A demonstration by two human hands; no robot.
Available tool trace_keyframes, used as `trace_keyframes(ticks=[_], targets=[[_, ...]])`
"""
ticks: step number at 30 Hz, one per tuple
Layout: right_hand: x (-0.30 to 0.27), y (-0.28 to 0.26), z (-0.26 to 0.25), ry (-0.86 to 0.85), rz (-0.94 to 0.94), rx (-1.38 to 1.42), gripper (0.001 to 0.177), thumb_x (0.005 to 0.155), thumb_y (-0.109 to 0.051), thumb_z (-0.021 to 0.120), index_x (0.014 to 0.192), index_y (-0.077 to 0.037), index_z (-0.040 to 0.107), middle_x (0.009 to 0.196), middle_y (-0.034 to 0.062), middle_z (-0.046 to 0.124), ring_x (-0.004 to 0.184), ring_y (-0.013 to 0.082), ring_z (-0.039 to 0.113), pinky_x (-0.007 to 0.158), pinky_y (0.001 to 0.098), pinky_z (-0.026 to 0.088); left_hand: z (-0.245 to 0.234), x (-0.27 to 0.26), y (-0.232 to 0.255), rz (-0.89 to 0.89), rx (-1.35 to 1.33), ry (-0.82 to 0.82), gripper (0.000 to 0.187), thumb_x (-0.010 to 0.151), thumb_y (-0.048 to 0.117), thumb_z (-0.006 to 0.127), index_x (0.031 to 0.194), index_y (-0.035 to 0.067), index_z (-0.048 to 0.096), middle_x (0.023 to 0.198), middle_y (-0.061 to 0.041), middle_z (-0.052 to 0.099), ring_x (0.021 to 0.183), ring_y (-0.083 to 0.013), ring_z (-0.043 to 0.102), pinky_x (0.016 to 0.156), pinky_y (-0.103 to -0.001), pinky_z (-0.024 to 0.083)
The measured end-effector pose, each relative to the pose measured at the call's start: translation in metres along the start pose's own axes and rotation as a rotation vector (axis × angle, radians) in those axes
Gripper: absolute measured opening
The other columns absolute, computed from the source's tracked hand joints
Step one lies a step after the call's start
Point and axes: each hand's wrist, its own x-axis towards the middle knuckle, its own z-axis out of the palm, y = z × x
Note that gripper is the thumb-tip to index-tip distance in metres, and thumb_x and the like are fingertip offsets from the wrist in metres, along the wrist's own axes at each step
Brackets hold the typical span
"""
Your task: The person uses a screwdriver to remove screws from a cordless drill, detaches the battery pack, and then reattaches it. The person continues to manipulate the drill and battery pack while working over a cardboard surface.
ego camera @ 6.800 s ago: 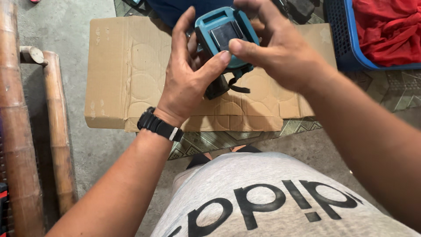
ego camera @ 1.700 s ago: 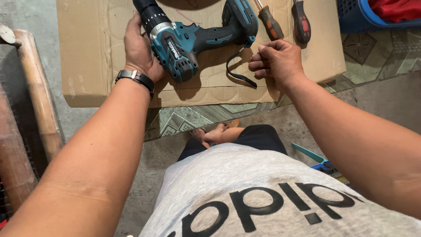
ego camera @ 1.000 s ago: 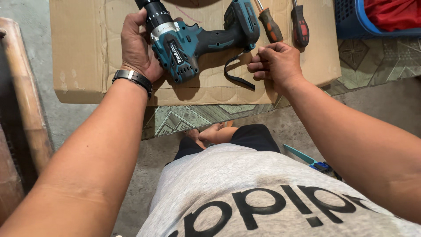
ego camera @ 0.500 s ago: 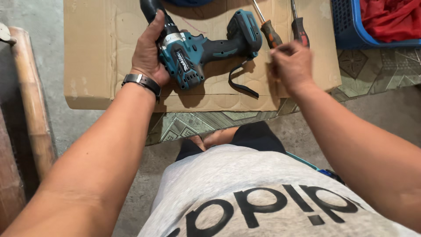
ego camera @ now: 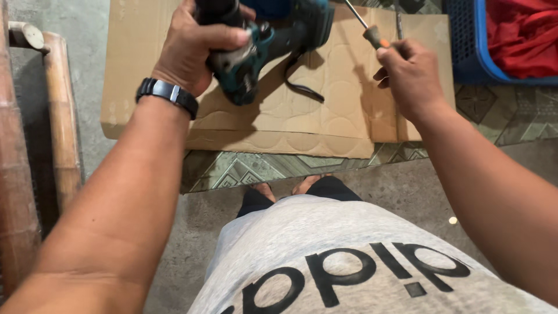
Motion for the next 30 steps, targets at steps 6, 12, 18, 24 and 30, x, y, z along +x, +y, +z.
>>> trace_keyframes(ticks=[6,12,18,24,30], targets=[[-0.047,-0.067,-0.024,-0.033,-0.21,0.064,0.022,0.108,-0.012,0.067,0.123,0.004,0.064,0.097,0.0132,0.071,0.08,0.0153,0.072,0.064,0.0268,0.058,0.005,-0.02,0.006,-0.089,0.194,-0.062,0.058,0.069,0.019,0.082,0.124,0.006,0.067,0.111,-0.007,0.068,0.104,-0.0197,0.066,0.098,-0.035,0.055],[-0.066,-0.106,-0.029,-0.1,-0.366,0.288,0.01,0.114,-0.004,0.065,0.116,0.005,0.062,0.105,0.0159,0.071,0.086,0.0188,0.074,0.074,0.03,0.063,0.031,-0.048,-0.018,0.108,0.767,0.104,0.065,0.077,0.021,0.091,0.132,0.006,0.059,0.12,-0.007,0.071,0.113,-0.0205,0.069,0.103,-0.037,0.056],[-0.068,-0.13,-0.013,-0.194,-0.489,0.196,0.012,0.117,-0.011,0.06,0.116,0.001,0.061,0.115,0.0156,0.071,0.102,0.0223,0.076,0.09,0.0344,0.067,0.026,-0.068,-0.04,0.16,0.71,0.262,0.069,0.087,0.011,0.091,0.14,0.004,0.048,0.128,-0.008,0.07,0.12,-0.0193,0.069,0.108,-0.033,0.057],[-0.077,-0.134,0.009,-0.278,-0.523,0.232,0.016,0.113,-0.011,0.06,0.122,0.0,0.054,0.112,0.0157,0.07,0.105,0.0229,0.076,0.091,0.0348,0.068,0.021,-0.074,-0.046,0.096,0.629,0.317,0.071,0.083,0.006,0.091,0.141,0.005,0.05,0.126,-0.007,0.071,0.117,-0.0162,0.069,0.105,-0.032,0.058],[-0.077,-0.14,0.013,-0.308,-0.581,0.143,0.015,0.117,-0.008,0.062,0.124,0.003,0.054,0.116,0.0178,0.07,0.102,0.0239,0.076,0.089,0.0338,0.068,0.029,-0.081,-0.051,0.074,0.478,0.295,0.077,0.081,0.002,0.09,0.146,0.003,0.048,0.131,-0.006,0.069,0.123,-0.0161,0.067,0.108,-0.032,0.054]])
